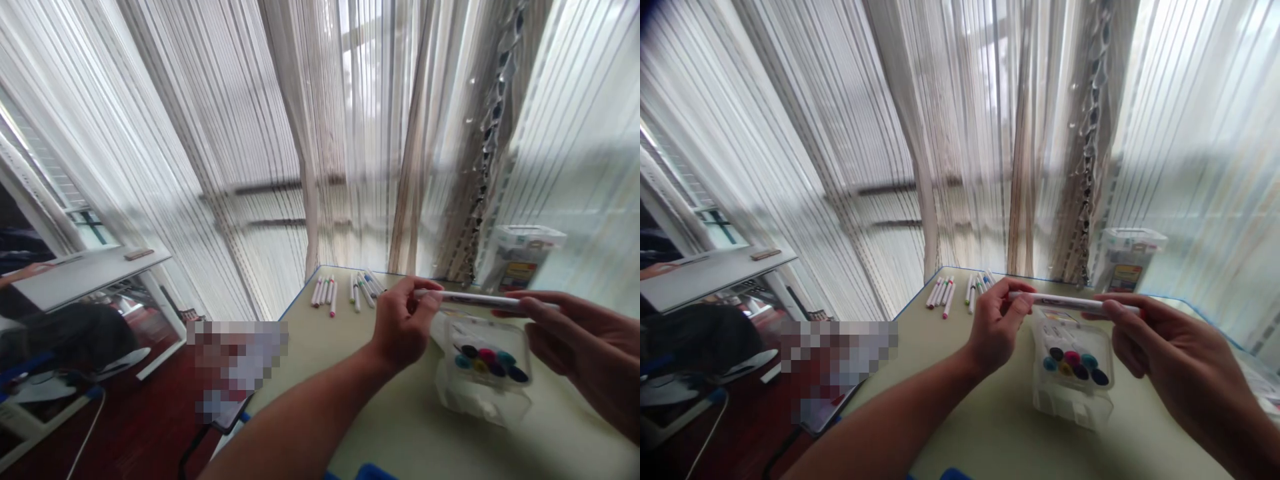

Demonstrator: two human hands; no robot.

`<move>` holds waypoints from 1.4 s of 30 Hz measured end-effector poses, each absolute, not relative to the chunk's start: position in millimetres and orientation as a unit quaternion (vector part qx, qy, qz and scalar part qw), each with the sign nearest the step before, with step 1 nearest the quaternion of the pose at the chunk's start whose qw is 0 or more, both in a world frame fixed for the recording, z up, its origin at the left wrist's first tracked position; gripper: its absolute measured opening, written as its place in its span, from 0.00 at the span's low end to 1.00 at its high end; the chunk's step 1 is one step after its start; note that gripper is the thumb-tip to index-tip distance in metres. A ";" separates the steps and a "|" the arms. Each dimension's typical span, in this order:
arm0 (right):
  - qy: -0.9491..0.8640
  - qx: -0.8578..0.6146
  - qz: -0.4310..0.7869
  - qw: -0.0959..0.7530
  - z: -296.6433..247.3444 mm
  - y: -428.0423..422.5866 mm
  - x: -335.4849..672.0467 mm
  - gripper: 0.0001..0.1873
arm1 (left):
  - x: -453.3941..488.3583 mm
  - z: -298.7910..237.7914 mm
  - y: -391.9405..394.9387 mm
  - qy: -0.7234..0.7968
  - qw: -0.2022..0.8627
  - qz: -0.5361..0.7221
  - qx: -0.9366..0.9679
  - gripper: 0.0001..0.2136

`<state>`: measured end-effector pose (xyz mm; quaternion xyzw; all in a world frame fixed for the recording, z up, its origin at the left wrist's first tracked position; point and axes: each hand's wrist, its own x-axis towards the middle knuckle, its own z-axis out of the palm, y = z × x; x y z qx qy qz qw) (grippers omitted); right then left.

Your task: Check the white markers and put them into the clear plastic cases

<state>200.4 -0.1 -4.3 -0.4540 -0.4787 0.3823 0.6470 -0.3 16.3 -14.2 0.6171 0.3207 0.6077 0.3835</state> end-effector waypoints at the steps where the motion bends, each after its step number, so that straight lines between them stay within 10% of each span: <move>1: -0.478 -0.452 0.391 0.644 -1.7 -1.5 198.7 0.22 | -0.4 -14.3 16.6 0.322 0.391 0.605 0.614 0.13; 42: -0.444 -0.400 0.436 0.673 9.3 -5.3 192.8 0.16 | 3.0 -12.1 20.5 0.277 0.451 0.643 0.553 0.15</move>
